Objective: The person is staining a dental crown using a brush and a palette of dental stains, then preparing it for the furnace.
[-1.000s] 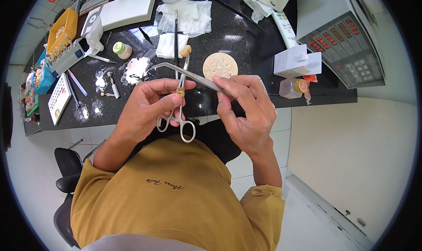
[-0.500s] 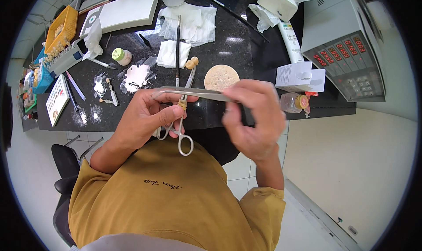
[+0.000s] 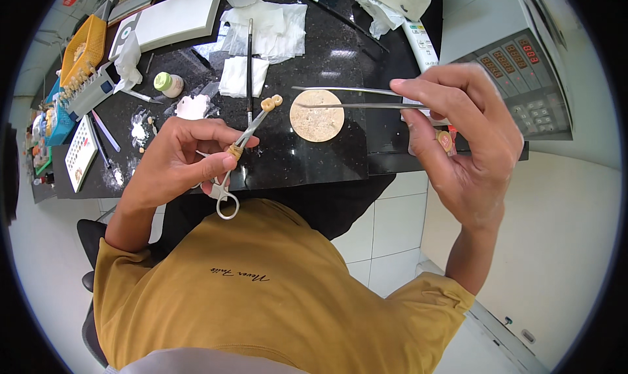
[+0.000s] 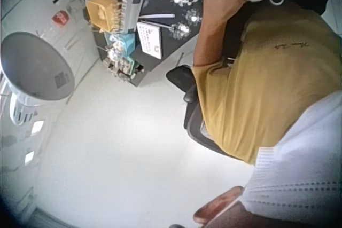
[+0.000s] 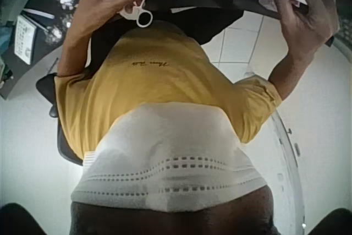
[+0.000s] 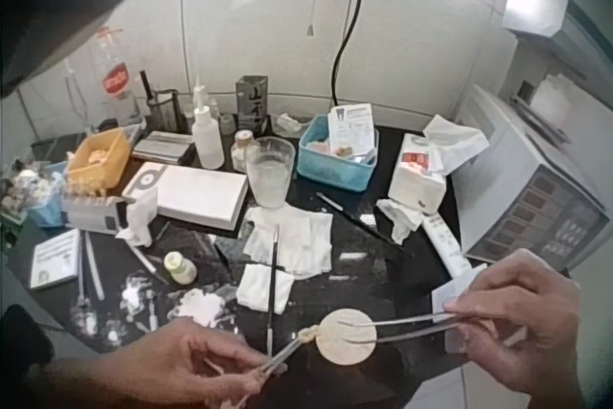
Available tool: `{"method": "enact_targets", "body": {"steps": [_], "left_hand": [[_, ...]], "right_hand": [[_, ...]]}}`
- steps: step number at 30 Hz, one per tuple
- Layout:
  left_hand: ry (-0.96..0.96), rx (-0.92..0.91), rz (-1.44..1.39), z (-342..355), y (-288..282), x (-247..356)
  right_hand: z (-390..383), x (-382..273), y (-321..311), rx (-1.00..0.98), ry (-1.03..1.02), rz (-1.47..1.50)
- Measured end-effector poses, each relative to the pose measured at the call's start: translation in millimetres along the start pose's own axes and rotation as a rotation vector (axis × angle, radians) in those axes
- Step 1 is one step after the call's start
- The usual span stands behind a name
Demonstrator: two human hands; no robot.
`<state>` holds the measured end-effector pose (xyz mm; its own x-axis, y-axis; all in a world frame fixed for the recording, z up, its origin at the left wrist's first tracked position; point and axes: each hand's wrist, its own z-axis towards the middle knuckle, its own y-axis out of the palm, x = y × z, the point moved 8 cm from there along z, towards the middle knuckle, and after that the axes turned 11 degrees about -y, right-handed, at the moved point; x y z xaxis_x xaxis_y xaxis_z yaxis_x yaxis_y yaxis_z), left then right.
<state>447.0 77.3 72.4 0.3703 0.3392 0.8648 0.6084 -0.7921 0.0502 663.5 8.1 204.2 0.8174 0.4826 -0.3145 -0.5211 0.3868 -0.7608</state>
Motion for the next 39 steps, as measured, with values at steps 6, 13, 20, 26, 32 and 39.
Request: {"method": "enact_targets", "body": {"steps": [6,13,20,26,32,39], "left_hand": [[-0.030,0.025,0.045,-1,1,-1],[-0.012,-0.004,0.050,1,8,-2],[-0.008,-0.011,0.066,2,9,-1],[0.007,-0.005,0.079,0,10,1],[0.022,-0.002,0.103,0,11,4],[-0.089,-0.079,0.049,8,9,-3]], "right_hand": [[18,-8,15,-0.218,-0.159,-0.073],[23,-12,15,-0.274,-0.209,-0.090],[24,-13,14,-0.305,-0.236,-0.096],[25,-18,17,-0.315,-0.267,-0.085],[28,-20,17,-0.322,-0.275,-0.092],[27,-12,22,-0.327,-0.264,-0.081]]}}
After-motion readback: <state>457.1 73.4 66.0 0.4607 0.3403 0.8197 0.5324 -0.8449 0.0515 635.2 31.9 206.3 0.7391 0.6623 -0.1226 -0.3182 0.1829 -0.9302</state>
